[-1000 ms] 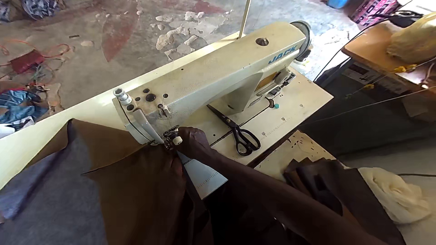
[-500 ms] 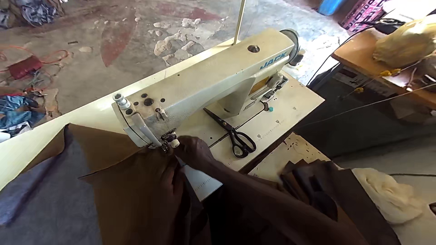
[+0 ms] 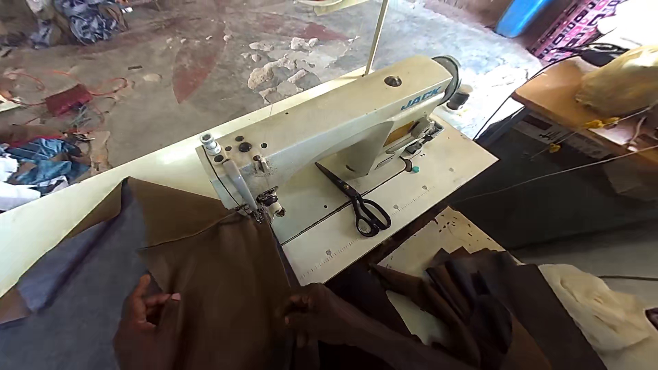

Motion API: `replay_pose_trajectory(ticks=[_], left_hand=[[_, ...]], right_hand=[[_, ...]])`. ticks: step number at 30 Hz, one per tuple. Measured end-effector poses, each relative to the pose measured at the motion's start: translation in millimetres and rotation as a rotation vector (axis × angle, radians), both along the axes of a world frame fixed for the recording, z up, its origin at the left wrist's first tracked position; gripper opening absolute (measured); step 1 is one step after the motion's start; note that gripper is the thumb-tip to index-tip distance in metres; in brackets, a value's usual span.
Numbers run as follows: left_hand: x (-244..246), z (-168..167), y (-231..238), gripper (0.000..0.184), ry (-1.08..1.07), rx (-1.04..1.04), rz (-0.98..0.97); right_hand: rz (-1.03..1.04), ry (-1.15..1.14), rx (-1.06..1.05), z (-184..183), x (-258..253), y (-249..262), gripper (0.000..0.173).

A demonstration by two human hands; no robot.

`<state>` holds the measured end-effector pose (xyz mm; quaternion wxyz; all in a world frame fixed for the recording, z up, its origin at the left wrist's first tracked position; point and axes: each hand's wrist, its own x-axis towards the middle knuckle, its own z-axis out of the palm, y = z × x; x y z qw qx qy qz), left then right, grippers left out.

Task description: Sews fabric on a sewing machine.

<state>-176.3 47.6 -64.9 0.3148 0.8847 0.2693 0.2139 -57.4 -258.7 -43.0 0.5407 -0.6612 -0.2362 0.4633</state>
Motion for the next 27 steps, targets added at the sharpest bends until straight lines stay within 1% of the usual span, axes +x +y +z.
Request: replay_pose_trajectory(ticks=[1,3,5,7,9,11,13,16,19,23,25,26,27], left_hand=[[0.8,6.9,1.9,0.065,-0.028,-0.07,-0.013],[-3.0,14.9,11.6,0.066,-0.068,-0.1,-0.027],[-8.0,18.1,17.0,0.065,-0.061,-0.054,-0.015],[-10.1,19.7,10.0,0.059,-0.02,0.04,-0.018],[-2.9,28.0,-10.7,0.05,0.009,0.131,-0.122],[13.9,33.9,-36.8,0.044,0.022,0.196,-0.296],[36.9,26.6,-59.0,0.042,0.028,0.265,-0.438],[72.5,7.3,-81.1,0.045,0.032,0.317,-0.569],[96.3,-4.7,-91.1,0.042,0.035,0.319,-0.633],[103.0,-14.5,-96.0,0.037,0.078,0.325,-0.63],[101.0,-21.1,-97.7,0.038,0.065,0.293,-0.609],[99.5,-25.1,-98.7,0.039,0.046,0.285,-0.6],[98.0,-28.0,-99.5,0.041,0.035,0.283,-0.593]], right_hand=[[-0.021,0.108,0.053,-0.8,-2.5,-2.6,0.022],[-0.092,0.223,0.098,-5.5,-4.6,-8.5,0.021],[-0.125,0.246,0.092,-10.2,-4.9,-13.4,0.021],[-0.137,0.264,0.061,-10.5,-6.4,-15.1,0.022],[-0.149,0.262,0.033,-9.2,-8.1,-14.1,0.022],[-0.169,0.249,0.027,-7.5,-9.8,-14.2,0.022],[-0.171,0.241,0.028,-6.6,-11.2,-14.2,0.023],[-0.181,0.235,0.045,-7.5,-12.2,-15.4,0.022],[-0.183,0.22,0.054,-6.9,-11.4,-17.3,0.022],[-0.166,0.22,0.034,-11.8,-9.0,-17.8,0.022],[-0.16,0.156,0.023,-17.0,-9.3,-20.3,0.023],[-0.159,0.04,0.004,-19.4,-10.6,-23.1,0.023],[-0.167,-0.172,-0.027,-22.6,-12.8,-26.8,0.023]])
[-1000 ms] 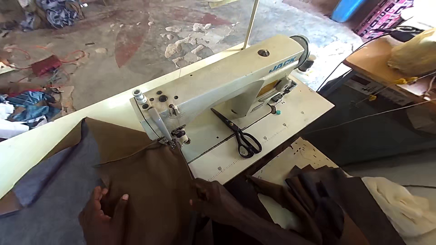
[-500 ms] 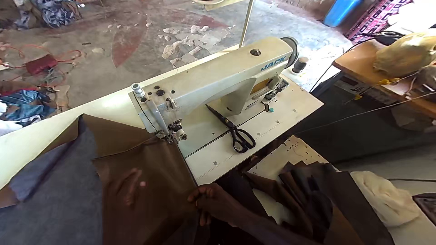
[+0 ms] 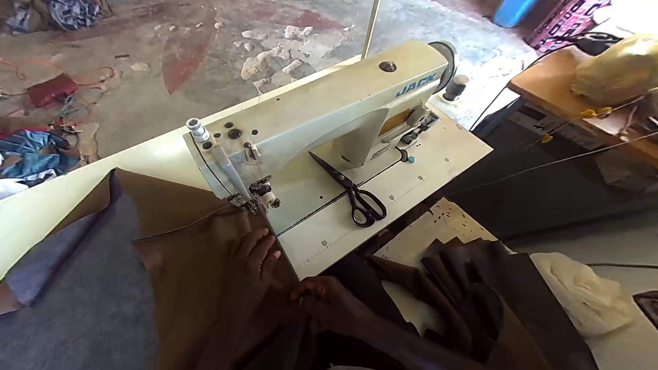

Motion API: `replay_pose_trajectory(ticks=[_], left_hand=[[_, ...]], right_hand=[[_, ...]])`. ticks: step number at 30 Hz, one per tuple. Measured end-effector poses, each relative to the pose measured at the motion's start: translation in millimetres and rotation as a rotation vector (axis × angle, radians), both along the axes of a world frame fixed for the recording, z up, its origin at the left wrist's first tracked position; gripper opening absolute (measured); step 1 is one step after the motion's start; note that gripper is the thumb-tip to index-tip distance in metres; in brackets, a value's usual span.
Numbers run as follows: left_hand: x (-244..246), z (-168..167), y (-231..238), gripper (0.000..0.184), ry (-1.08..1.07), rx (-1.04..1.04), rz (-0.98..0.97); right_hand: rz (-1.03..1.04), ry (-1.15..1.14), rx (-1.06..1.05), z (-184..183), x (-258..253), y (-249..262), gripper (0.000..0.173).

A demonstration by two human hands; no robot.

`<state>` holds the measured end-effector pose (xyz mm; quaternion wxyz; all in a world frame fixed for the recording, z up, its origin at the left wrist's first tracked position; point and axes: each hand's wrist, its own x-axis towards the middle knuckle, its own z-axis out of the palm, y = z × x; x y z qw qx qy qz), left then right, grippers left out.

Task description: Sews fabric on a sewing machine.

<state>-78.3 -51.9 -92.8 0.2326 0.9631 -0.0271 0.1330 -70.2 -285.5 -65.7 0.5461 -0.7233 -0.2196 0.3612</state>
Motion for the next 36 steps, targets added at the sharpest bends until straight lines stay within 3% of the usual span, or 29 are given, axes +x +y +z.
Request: replay_pose_trajectory(ticks=[2,4,6,8,11,14,36], left_hand=[[-1.1,-6.9,1.0,0.042,-0.031,-0.012,0.004],[-2.1,-10.9,1.3,0.041,-0.04,-0.017,0.013],[-2.5,-8.2,-0.8,0.04,-0.022,-0.029,0.027],[-1.3,-4.2,-1.7,0.038,-0.006,-0.061,0.035],[3.2,1.8,10.7,0.036,0.007,-0.057,-0.014],[9.4,3.8,30.9,0.041,0.005,0.061,-0.073],[30.5,-5.2,55.6,0.055,-0.13,-0.014,-0.115]], right_hand=[[-0.078,-0.589,-0.09,-8.6,-2.1,-7.1,0.021],[-0.034,-0.984,-0.059,-15.8,7.9,-12.1,0.026],[0.139,-1.121,-0.04,-23.3,19.3,-12.7,0.033],[0.21,-1.189,0.051,-39.7,28.5,-8.9,0.028],[0.216,-1.222,0.243,-51.4,39.0,-3.0,0.018],[0.274,-1.193,0.308,-44.2,47.2,-1.2,0.015],[0.244,-1.106,0.216,-27.6,60.5,13.0,0.017]])
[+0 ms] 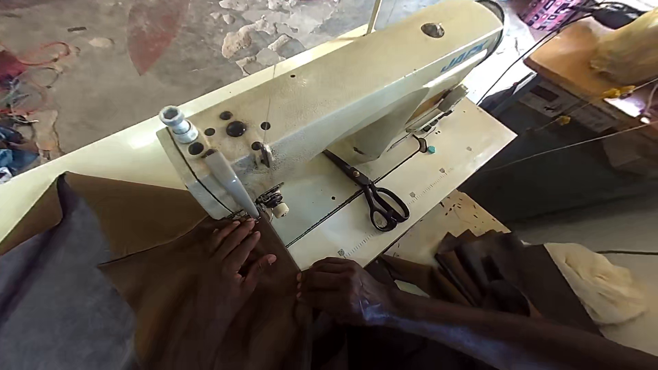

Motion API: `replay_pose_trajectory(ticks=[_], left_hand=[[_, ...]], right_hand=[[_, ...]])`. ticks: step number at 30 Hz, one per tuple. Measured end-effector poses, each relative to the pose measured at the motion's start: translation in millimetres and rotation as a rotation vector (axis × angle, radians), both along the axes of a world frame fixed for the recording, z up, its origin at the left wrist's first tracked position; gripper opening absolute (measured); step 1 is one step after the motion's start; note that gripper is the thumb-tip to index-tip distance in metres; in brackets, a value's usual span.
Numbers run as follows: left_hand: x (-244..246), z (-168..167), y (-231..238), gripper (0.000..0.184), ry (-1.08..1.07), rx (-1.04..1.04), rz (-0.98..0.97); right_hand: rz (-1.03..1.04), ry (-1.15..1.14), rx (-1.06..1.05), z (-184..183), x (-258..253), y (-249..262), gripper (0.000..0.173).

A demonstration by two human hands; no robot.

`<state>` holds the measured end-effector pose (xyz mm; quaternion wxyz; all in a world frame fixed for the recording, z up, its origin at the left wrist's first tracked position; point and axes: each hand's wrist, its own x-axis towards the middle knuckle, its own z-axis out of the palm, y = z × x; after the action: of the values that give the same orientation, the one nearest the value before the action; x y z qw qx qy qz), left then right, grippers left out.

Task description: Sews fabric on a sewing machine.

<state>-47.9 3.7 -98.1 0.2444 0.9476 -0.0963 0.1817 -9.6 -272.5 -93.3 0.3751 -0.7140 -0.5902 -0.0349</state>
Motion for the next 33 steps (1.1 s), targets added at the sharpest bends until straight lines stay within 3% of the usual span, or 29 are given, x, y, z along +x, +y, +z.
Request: replay_pose_trajectory(ticks=[21,26,33], left_hand=[[20.2,5.8,16.1,0.058,0.048,0.046,0.046],[29.5,5.9,25.2,0.059,0.163,0.017,0.095],[38.8,15.5,27.1,0.048,0.233,0.007,0.213]], right_hand=[[-0.04,0.038,-0.024,5.0,22.4,22.6,0.019],[-0.075,0.042,-0.018,0.7,35.0,34.2,0.016],[-0.085,0.052,-0.001,0.4,51.3,48.4,0.014]])
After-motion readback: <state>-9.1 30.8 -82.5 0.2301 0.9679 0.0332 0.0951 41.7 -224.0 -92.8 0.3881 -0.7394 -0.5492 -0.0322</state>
